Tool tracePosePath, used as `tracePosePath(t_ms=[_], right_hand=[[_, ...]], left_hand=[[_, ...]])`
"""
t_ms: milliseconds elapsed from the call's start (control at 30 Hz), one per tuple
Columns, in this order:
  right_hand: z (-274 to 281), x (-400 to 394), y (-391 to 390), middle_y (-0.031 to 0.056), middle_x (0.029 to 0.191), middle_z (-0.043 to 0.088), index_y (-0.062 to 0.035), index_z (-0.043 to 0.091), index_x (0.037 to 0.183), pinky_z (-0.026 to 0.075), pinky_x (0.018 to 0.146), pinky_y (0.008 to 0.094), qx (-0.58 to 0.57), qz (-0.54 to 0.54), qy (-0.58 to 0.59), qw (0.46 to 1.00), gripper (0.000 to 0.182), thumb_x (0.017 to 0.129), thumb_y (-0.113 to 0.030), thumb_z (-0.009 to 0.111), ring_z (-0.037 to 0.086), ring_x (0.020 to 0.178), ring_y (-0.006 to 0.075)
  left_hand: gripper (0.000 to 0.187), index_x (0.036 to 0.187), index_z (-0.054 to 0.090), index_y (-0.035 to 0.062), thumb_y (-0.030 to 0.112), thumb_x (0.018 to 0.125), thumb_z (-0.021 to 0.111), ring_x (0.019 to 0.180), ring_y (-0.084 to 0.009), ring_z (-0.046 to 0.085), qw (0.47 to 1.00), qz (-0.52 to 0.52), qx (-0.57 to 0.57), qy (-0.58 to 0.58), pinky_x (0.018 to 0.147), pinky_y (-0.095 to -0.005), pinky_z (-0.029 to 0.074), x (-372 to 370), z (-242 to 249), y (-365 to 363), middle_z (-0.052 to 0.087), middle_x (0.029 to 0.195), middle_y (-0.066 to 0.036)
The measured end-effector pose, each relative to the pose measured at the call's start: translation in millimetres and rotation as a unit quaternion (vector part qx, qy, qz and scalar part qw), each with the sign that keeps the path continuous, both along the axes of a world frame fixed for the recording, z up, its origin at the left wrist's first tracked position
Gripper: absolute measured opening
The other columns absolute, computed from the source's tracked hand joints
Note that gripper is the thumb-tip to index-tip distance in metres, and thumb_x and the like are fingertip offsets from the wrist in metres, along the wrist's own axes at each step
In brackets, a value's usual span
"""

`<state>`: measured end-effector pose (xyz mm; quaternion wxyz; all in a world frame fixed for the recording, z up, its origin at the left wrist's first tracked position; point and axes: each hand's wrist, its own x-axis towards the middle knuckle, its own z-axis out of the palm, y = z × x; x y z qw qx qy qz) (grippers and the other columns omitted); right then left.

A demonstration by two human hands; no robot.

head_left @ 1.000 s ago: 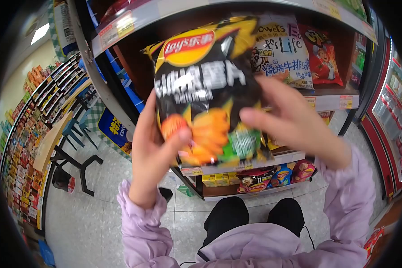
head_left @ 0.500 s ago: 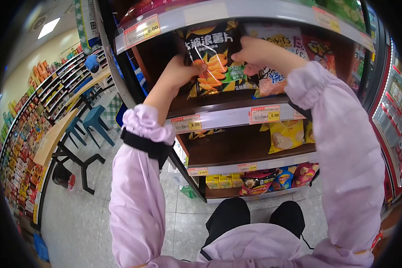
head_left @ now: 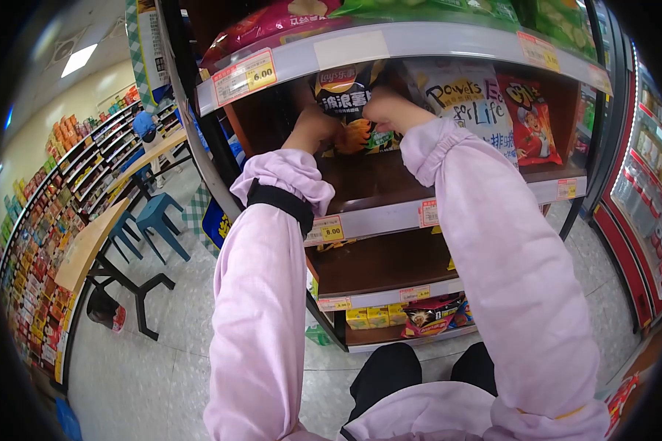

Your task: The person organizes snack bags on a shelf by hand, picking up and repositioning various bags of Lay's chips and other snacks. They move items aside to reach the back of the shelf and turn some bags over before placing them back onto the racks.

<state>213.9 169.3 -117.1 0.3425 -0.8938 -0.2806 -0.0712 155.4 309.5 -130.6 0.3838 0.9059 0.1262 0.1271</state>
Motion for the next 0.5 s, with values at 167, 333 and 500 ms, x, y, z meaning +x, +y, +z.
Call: tracePosePath(t_ms=[167, 333, 500], right_hand=[[-18.6, 18.5, 11.9, 0.0192, 0.096, 0.059, -0.0012, 0.063, 0.088, 0.047, 0.076, 0.0335, 0.094, -0.024, -0.052, 0.994, 0.026, 0.068, -0.016, 0.055, 0.058, 0.092, 0.0299], [-13.3, 10.3, 8.0, 0.0203, 0.095, 0.059, -0.0008, 0.063, 0.087, 0.047, 0.075, 0.0354, 0.003, -0.006, -0.067, 0.998, 0.026, 0.067, -0.015, 0.056, 0.058, 0.092, 0.0304], [-31.0, 32.5, 27.7, 0.0120, 0.075, 0.061, 0.0023, 0.061, 0.081, 0.043, 0.057, 0.0331, -0.011, 0.117, -0.024, 0.993, 0.017, 0.068, -0.008, 0.059, 0.056, 0.066, 0.0194]], left_hand=[[0.015, 0.068, 0.065, -0.0001, 0.012, 0.060, 0.068, 0.050, -0.0175, 0.059, 0.984, -0.031, 0.151, -0.089, 0.045, -0.0299, 0.045, -5.1, 8.2, -8.3, 0.062, 0.061, -0.010], [0.017, 0.077, 0.059, 0.0072, 0.022, 0.070, 0.062, 0.055, -0.0153, 0.051, 1.000, -0.029, -0.004, 0.007, 0.054, -0.0312, 0.042, -8.3, 10.6, -18.6, 0.059, 0.071, -0.008], [0.013, 0.070, 0.060, 0.0053, 0.018, 0.070, 0.061, 0.053, -0.0146, 0.050, 0.987, -0.039, -0.140, -0.064, 0.049, -0.0298, 0.041, -28.3, 7.8, -35.5, 0.058, 0.068, -0.008]])
